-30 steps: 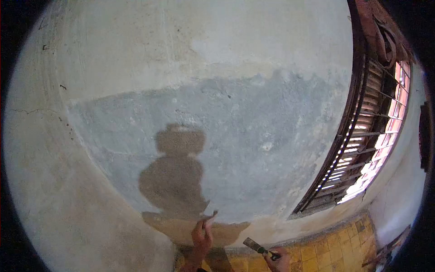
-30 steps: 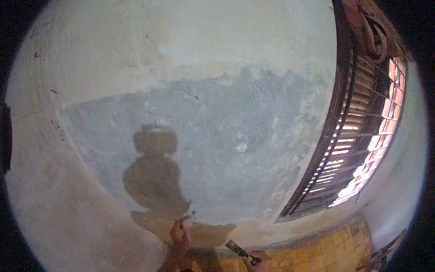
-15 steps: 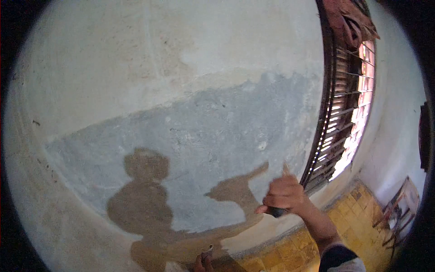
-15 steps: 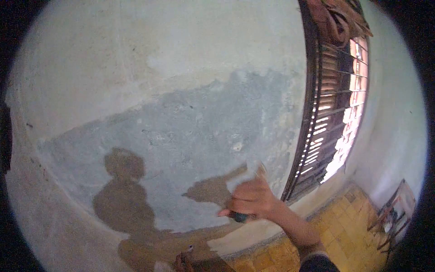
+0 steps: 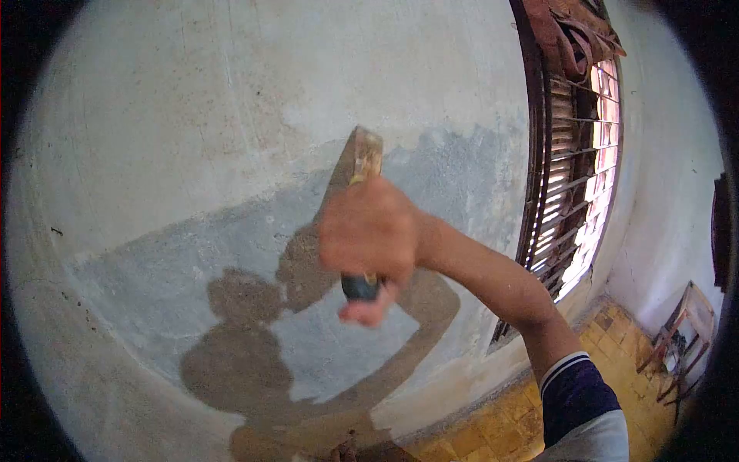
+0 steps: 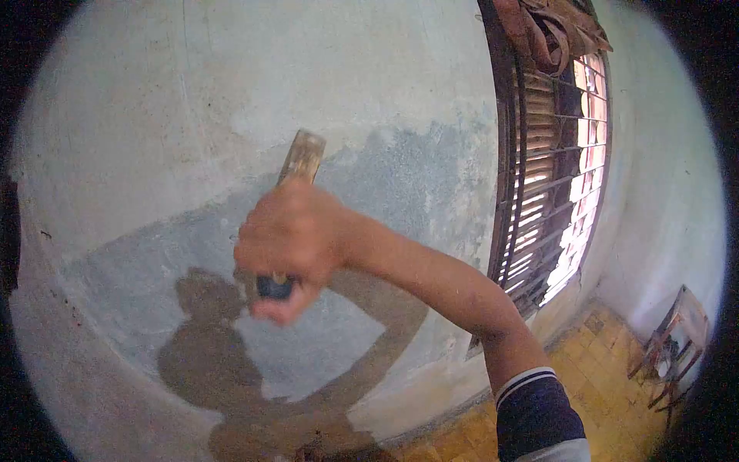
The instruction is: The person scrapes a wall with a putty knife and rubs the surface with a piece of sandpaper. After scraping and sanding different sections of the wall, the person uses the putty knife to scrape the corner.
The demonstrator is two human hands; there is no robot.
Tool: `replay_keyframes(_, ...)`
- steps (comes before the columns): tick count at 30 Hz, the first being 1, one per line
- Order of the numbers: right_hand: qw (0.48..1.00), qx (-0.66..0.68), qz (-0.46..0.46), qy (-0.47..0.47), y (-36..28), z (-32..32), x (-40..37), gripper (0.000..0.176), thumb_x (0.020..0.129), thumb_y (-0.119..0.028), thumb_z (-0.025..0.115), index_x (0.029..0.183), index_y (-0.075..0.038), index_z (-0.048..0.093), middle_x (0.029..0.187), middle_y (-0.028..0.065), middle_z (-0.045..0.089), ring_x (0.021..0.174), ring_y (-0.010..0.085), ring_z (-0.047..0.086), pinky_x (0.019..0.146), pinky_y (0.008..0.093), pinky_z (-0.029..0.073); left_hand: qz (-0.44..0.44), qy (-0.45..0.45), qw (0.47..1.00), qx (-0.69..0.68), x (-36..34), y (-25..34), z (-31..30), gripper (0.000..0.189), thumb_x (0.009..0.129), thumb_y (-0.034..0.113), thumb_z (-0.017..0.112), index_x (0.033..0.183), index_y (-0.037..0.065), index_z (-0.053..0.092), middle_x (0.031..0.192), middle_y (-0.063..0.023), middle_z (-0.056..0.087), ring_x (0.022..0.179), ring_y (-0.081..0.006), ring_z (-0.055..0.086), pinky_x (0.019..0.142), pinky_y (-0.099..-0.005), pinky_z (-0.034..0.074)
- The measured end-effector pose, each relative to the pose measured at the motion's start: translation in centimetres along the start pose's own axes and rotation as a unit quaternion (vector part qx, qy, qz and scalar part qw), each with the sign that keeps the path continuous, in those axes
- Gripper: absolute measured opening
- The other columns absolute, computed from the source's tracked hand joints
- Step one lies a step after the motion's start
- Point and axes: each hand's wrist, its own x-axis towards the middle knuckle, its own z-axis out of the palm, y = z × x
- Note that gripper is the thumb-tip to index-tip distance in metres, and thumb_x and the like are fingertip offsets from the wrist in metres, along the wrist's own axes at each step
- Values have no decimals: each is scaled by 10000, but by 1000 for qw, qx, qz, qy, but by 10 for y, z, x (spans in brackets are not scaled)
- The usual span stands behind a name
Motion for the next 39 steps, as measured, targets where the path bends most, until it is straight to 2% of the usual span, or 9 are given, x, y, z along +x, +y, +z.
replay_keyframes(6, 994, -100, 30, -31, 19, -17, -21, 413, 691, -437, 701, 646, -93, 477, 580, 42, 445, 491, 257, 511, 443, 388, 395, 6, 14, 999, -37, -4, 0, 3, 745, 961, 301, 577, 1534, 172, 119, 1478, -150, 344, 1260, -410, 396, 1007, -513, 355)
replay_keyframes(15, 994, -94, 47, 5, 12, -43, -49, 403, 676, -435, 711, 667, -88, 506, 582, 56, 467, 510, 265, 529, 457, 394, 406, 31, 8, 995, -98, 7, 2, 21, 723, 962, 300, 576, 1526, 164, 144, 1439, -142, 368, 1205, -382, 412, 962, -497, 370)
replay_keyframes(18, 997, 73, 12, 10, -29, -18, -39, 388, 665, -429, 718, 676, -94, 523, 595, 63, 498, 532, 273, 550, 475, 394, 422, 37, 17, 992, -122, 10, 2, 28, 715, 963, 300, 575, 1523, 161, 152, 1426, -140, 376, 1187, -372, 417, 947, -492, 374)
replay_keyframes(22, 998, -17, 11, -57, 11, -46, -55, 409, 735, -478, 663, 687, -92, 539, 616, 42, 461, 522, 258, 516, 459, 383, 412, 42, 32, 987, -153, 6, 1, 34, 706, 964, 300, 575, 1519, 157, 163, 1409, -137, 386, 1163, -360, 424, 928, -486, 381)
replay_keyframes(29, 987, 62, 29, -144, -2, -38, -45, 362, 681, -430, 697, 659, -113, 524, 587, 46, 507, 508, 280, 544, 466, 408, 432, 57, 77, 972, -217, 6, -3, 51, 689, 965, 299, 573, 1513, 151, 183, 1378, -131, 405, 1120, -337, 437, 893, -474, 392)
replay_keyframes(33, 995, 50, 16, -82, 9, -39, -28, 376, 677, -422, 699, 638, -99, 510, 584, 57, 521, 523, 285, 562, 479, 410, 448, 59, 123, 955, -263, -8, -5, 71, 680, 966, 299, 573, 1509, 147, 194, 1361, -128, 415, 1096, -325, 444, 873, -467, 399)
replay_keyframes(34, 990, 133, -23, -47, -2, -11, -27, 393, 667, -431, 705, 627, -94, 505, 573, 60, 515, 520, 290, 559, 478, 405, 450, 63, 137, 950, -274, -6, -5, 74, 677, 966, 299, 573, 1508, 146, 196, 1356, -127, 418, 1090, -322, 446, 868, -466, 401)
replay_keyframes(37, 965, 146, -54, -209, -21, 16, -16, 416, 719, -488, 673, 708, -93, 544, 608, 44, 466, 534, 261, 521, 497, 377, 437, 67, 169, 936, -300, -13, -10, 79, 670, 966, 299, 572, 1505, 143, 205, 1343, -124, 426, 1072, -312, 451, 853, -461, 406)
replay_keyframes(39, 981, 62, -54, -177, 16, 2, -11, 438, 717, -514, 677, 706, -97, 546, 604, 34, 462, 534, 255, 517, 508, 370, 443, 68, 182, 929, -314, -22, -14, 77, 666, 967, 299, 572, 1503, 141, 210, 1334, -123, 431, 1059, -306, 455, 843, -457, 409)
